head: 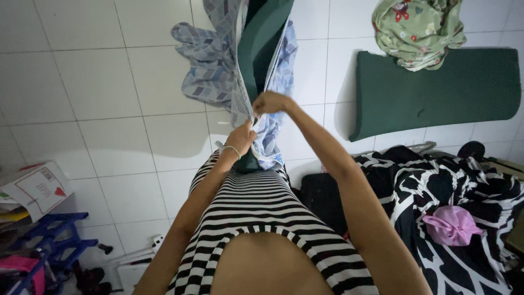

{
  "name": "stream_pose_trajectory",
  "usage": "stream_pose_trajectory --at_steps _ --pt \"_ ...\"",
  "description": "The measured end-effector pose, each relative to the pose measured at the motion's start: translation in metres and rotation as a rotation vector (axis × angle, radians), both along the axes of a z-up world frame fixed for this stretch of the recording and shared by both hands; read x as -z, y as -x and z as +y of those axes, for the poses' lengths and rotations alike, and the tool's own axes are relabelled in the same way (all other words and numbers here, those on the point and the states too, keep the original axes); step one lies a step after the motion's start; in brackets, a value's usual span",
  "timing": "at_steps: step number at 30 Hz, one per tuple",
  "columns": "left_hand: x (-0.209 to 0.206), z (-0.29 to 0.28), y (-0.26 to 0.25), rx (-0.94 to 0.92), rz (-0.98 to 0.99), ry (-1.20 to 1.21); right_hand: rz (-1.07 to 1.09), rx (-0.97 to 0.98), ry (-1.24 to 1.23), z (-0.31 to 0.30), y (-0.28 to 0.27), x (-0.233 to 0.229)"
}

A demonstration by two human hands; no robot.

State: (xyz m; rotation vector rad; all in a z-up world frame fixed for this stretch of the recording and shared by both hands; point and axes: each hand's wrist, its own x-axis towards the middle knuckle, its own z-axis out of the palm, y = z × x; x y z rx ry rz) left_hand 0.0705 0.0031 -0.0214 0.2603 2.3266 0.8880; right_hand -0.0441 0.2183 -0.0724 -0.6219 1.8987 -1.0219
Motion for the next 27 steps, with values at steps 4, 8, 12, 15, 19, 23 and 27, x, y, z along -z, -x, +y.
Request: stream_pose_trajectory --at_steps 4,8,12,15,19,23,27 --pt "0.007 -0.007 -0.005 -0.019 -0.022 -0.082 0.034 0.062 -0.001 -0.01 -0.038 -0.025" --pt "0.019 -0.001 -0.025 -0.1 0.054 -0.228 -0.047 0.259 -0.015 -0.011 -0.046 -0.023" --pt "0.007 0.008 -0.036 -0.099 -0.193 0.03 -0.2 0.545 0.052 -0.011 -0.054 0.009" --pt "-0.023 0.024 -0.028 -0.124 -0.266 0.182 0.323 0.186 -0.217 -0.003 -0.067 0.017" --pt "-0.063 0.023 -0.025 -0.11 -0.32 0.234 0.184 0.178 -0.167 -0.007 -0.11 -0.016" --pt "-0.064 0.018 -0.012 -0.065 -0.309 0.253 0.113 0.483 -0.082 -0.019 -0.098 -0.033" --pt "-0.025 0.028 -0.002 -0.13 -0.289 0.148 0.201 1.048 0.038 -0.026 -0.125 -0.057"
